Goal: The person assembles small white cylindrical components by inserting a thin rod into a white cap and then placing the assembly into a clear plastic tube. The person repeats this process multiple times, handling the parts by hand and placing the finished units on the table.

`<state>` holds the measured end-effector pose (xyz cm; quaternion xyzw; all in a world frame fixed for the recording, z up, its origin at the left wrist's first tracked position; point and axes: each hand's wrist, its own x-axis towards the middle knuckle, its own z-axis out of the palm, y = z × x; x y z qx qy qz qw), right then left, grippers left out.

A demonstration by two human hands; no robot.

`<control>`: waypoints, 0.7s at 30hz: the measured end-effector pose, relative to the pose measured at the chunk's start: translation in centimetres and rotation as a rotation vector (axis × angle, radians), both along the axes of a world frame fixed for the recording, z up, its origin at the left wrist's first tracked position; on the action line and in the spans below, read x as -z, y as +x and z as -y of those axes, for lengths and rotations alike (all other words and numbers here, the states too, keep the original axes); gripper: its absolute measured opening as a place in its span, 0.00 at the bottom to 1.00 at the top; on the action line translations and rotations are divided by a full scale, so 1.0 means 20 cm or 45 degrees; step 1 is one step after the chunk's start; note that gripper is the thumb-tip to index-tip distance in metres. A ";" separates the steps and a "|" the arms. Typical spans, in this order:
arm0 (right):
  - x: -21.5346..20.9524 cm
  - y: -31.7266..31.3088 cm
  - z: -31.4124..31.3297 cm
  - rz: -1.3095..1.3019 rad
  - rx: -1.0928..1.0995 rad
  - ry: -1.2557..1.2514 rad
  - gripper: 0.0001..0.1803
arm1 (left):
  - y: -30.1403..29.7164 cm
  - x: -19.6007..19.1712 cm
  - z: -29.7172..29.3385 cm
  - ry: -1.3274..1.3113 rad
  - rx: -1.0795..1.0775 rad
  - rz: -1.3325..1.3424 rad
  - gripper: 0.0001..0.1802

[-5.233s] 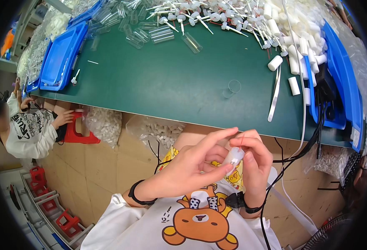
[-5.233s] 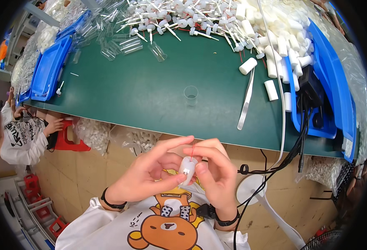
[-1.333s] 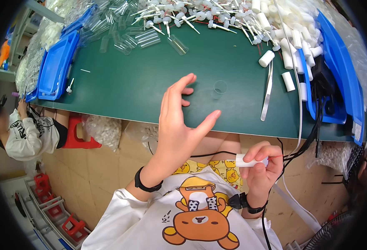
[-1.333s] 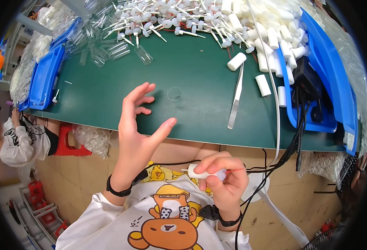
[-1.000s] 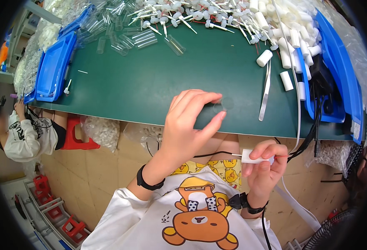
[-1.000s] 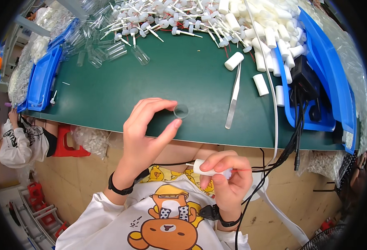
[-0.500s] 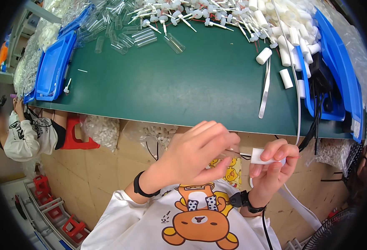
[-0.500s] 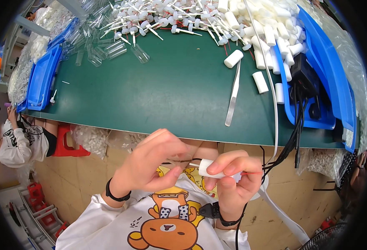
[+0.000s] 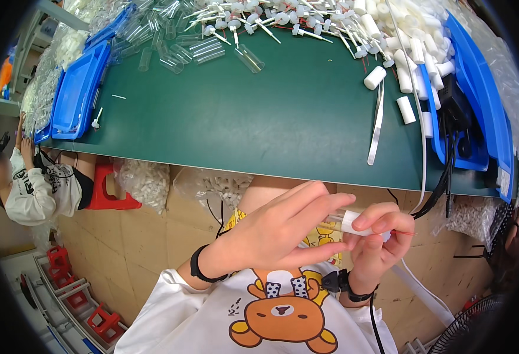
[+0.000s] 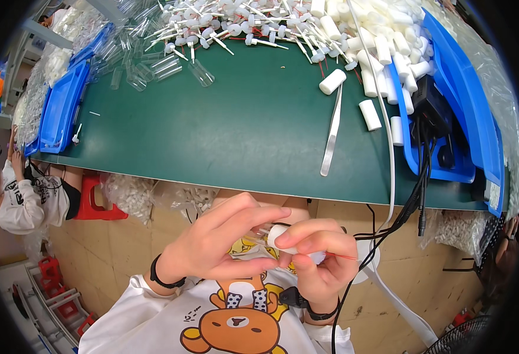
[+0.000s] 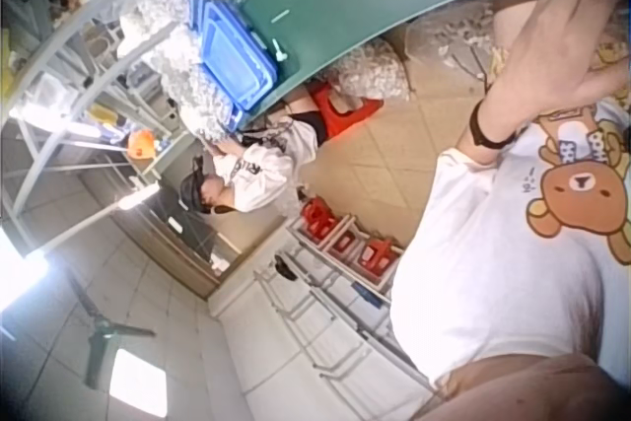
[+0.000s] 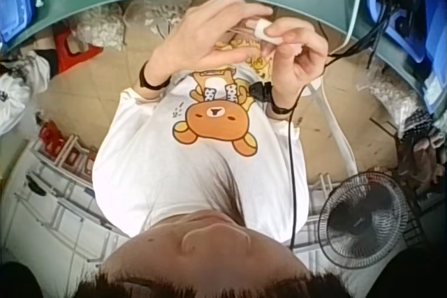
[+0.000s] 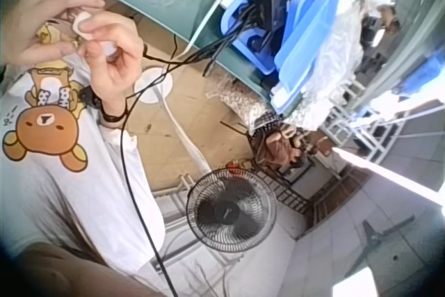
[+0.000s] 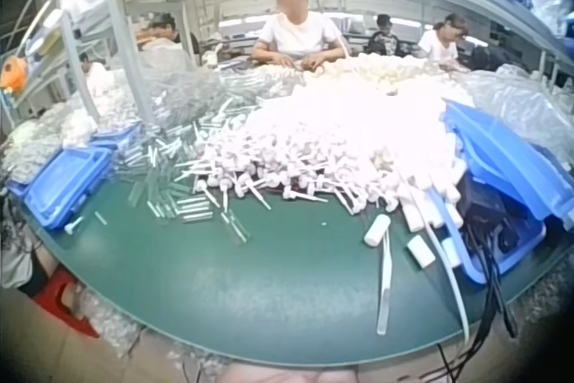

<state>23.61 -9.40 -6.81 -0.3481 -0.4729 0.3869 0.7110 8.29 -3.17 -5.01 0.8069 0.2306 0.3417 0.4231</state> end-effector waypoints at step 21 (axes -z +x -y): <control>-0.03 0.04 -0.02 0.031 -0.294 -0.172 0.06 | 0.00 0.04 0.00 -0.015 0.043 -0.202 0.15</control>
